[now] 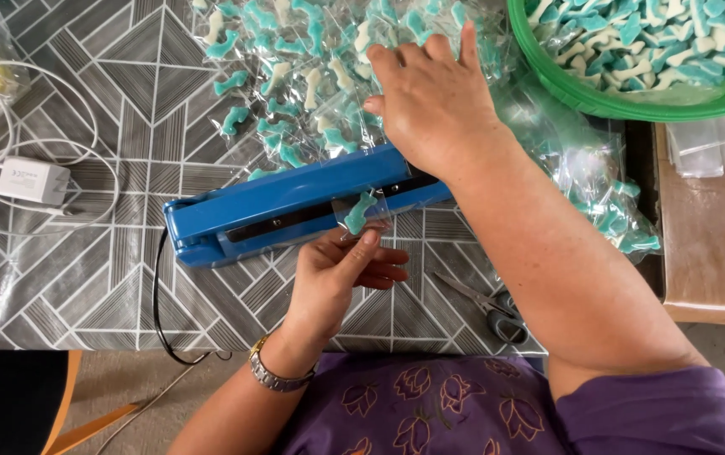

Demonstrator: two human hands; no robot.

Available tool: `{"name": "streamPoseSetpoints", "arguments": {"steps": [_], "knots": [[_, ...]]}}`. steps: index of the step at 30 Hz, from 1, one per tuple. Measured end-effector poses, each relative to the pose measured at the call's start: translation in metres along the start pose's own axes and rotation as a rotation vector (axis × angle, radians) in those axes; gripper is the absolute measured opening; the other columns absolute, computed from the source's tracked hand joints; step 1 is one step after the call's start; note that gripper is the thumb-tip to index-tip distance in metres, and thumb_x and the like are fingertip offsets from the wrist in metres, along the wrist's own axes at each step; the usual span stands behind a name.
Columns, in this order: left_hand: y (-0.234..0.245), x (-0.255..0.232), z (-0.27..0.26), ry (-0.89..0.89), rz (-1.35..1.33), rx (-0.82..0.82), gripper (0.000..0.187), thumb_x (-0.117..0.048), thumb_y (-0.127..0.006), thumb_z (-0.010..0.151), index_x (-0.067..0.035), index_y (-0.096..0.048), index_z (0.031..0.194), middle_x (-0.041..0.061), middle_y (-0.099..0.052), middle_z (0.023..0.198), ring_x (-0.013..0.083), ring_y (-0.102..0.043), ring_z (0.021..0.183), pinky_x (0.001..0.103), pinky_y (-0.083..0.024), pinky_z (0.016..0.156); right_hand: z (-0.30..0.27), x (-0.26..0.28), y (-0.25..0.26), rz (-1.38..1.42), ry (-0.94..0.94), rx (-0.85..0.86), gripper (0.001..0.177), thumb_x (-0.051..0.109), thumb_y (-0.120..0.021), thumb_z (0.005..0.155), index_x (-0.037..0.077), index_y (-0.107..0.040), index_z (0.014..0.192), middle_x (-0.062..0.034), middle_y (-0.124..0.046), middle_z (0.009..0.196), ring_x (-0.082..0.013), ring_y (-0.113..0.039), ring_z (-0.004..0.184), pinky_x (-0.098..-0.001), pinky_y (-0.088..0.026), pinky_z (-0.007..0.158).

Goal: Packaging small shark-shaped components into individual plastic bags using a manual heat sealer.

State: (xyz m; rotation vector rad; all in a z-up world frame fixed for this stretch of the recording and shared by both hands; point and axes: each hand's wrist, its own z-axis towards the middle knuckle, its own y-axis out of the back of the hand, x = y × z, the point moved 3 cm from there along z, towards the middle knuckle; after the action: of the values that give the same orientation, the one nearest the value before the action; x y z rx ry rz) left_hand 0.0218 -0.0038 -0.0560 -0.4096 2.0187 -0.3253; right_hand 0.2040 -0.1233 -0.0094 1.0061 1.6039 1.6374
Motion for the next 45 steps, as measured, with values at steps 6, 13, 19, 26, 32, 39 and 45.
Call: {"name": "streamPoseSetpoints", "arguments": {"steps": [6, 13, 19, 26, 32, 39, 45], "knots": [[-0.002, -0.005, -0.002, 0.013, -0.003, 0.034, 0.06, -0.038, -0.063, 0.09, 0.006, -0.065, 0.13, 0.025, -0.08, 0.093, 0.0312, -0.078, 0.072, 0.033, -0.062, 0.06, -0.009, -0.002, 0.003, 0.26, -0.048, 0.04, 0.053, 0.033, -0.047, 0.111, 0.015, -0.03, 0.158, -0.0172, -0.041, 0.155, -0.0502, -0.031, 0.143, -0.0696, -0.034, 0.115], [-0.001, -0.013, -0.004, -0.003, 0.004, 0.034, 0.06, -0.042, -0.057, 0.094, 0.01, -0.068, 0.123, 0.025, -0.08, 0.088, 0.0331, -0.079, 0.069, 0.032, -0.062, 0.059, -0.008, -0.007, -0.007, 0.159, 0.024, -0.047, 0.048, 0.032, -0.046, 0.112, 0.015, -0.036, 0.155, -0.0142, -0.041, 0.154, -0.0482, -0.032, 0.14, -0.0662, -0.032, 0.118], [0.003, -0.007, 0.002, -0.022, -0.052, 0.006, 0.044, -0.037, -0.058, 0.097, 0.007, -0.063, 0.101, 0.029, -0.079, 0.088, 0.0367, -0.078, 0.067, 0.033, -0.06, 0.054, -0.006, -0.008, -0.006, 0.177, 0.033, -0.025, 0.046, 0.034, -0.045, 0.112, 0.015, -0.041, 0.154, -0.0121, -0.043, 0.153, -0.0455, -0.031, 0.142, -0.0643, -0.031, 0.12], [0.001, -0.012, -0.001, -0.001, -0.06, 0.005, 0.051, -0.037, -0.06, 0.095, 0.012, -0.067, 0.107, 0.028, -0.079, 0.089, 0.0359, -0.078, 0.067, 0.033, -0.061, 0.056, -0.006, -0.009, -0.008, 0.184, 0.036, -0.023, 0.046, 0.034, -0.045, 0.112, 0.016, -0.041, 0.154, -0.0104, -0.041, 0.155, -0.0449, -0.029, 0.142, -0.0647, -0.03, 0.12], [0.0, -0.012, 0.0, 0.016, -0.022, 0.015, 0.059, -0.038, -0.062, 0.092, 0.012, -0.069, 0.121, 0.025, -0.08, 0.09, 0.0321, -0.078, 0.068, 0.03, -0.061, 0.057, -0.006, -0.008, -0.007, 0.195, 0.018, -0.011, 0.046, 0.034, -0.045, 0.111, 0.017, -0.041, 0.154, -0.0099, -0.041, 0.155, -0.0441, -0.028, 0.143, -0.0644, -0.029, 0.121], [0.002, -0.006, 0.003, 0.025, -0.054, 0.022, 0.056, -0.036, -0.064, 0.09, 0.006, -0.067, 0.127, 0.027, -0.079, 0.09, 0.0346, -0.078, 0.07, 0.033, -0.061, 0.059, -0.006, -0.01, -0.01, 0.184, 0.014, -0.032, 0.046, 0.035, -0.044, 0.112, 0.017, -0.042, 0.153, -0.0101, -0.043, 0.153, -0.0442, -0.03, 0.142, -0.0643, -0.03, 0.12], [0.001, -0.007, 0.004, 0.038, -0.031, -0.003, 0.052, -0.033, -0.066, 0.09, 0.006, -0.069, 0.125, 0.025, -0.08, 0.09, 0.0328, -0.078, 0.069, 0.031, -0.059, 0.057, -0.007, -0.01, -0.008, 0.171, 0.02, -0.046, 0.045, 0.037, -0.044, 0.112, 0.017, -0.044, 0.152, -0.0096, -0.046, 0.151, -0.0437, -0.032, 0.14, -0.0623, -0.03, 0.12]]}}
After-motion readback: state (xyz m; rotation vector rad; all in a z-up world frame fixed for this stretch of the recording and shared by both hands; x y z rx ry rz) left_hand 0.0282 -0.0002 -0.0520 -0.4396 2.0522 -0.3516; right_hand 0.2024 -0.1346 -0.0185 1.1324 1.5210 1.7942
